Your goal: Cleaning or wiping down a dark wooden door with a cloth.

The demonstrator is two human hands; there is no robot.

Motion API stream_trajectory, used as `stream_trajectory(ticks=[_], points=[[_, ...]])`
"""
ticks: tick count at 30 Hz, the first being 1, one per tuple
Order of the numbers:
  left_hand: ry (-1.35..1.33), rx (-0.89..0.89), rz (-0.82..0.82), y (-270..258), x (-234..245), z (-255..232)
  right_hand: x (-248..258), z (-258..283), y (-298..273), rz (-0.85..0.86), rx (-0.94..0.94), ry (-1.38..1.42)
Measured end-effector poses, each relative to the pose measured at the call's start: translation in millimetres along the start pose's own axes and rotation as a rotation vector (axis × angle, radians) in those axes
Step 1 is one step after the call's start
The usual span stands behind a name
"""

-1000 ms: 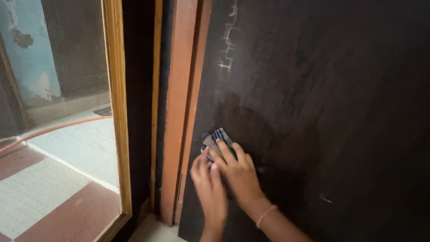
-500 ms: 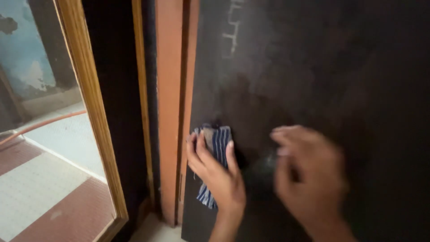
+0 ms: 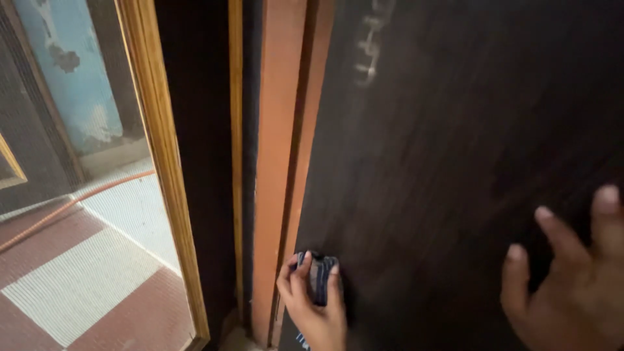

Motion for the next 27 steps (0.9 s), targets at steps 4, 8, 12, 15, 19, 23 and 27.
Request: stream_trajectory(ticks=[4,8,12,15,19,23,27], points=[[-0.025,0.167,-0.003,8.1,6.9,-16.8,10.4,4.5,10.9,0.069,-0.011,-0.023],[-0.026,0.117,0.051,3.8,8.4,-2.5,14.0,5.5,13.1,0.190,-0.025,-0.138],[-0.044,-0.090,0.148,12.5,11.6,-6.3,13.7,7.1,14.0,0.291,-0.025,-0.289],[-0.011,0.009,0.063,10.4,7.5,-21.5,2.5,-3.6,2.0,0.240,-0.026,-0.140],[0.035,-0.133,0.152,9.2,7.0,-21.8,-0.5,-2.1,4.7,0.231,-0.011,-0.232],[0.020,-0.085,0.149,9.2,-6.8,-26.4,-0.2,2.7,0.4,0.203,-0.028,-0.219],[-0.018,-0.145,0.152,2.6,-1.0,-68.1,-6.5,-0.7,-6.0,0.134,-0.045,-0.130]])
Point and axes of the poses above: each hand's wrist, its own y-axis towards the middle knuckle, its own x-axis out of the back of the hand, z = x × y, the point moved 5 cm from there along y, towards the middle knuckle, and after that the axes turned 5 degrees about y, right-handed, at the moved point
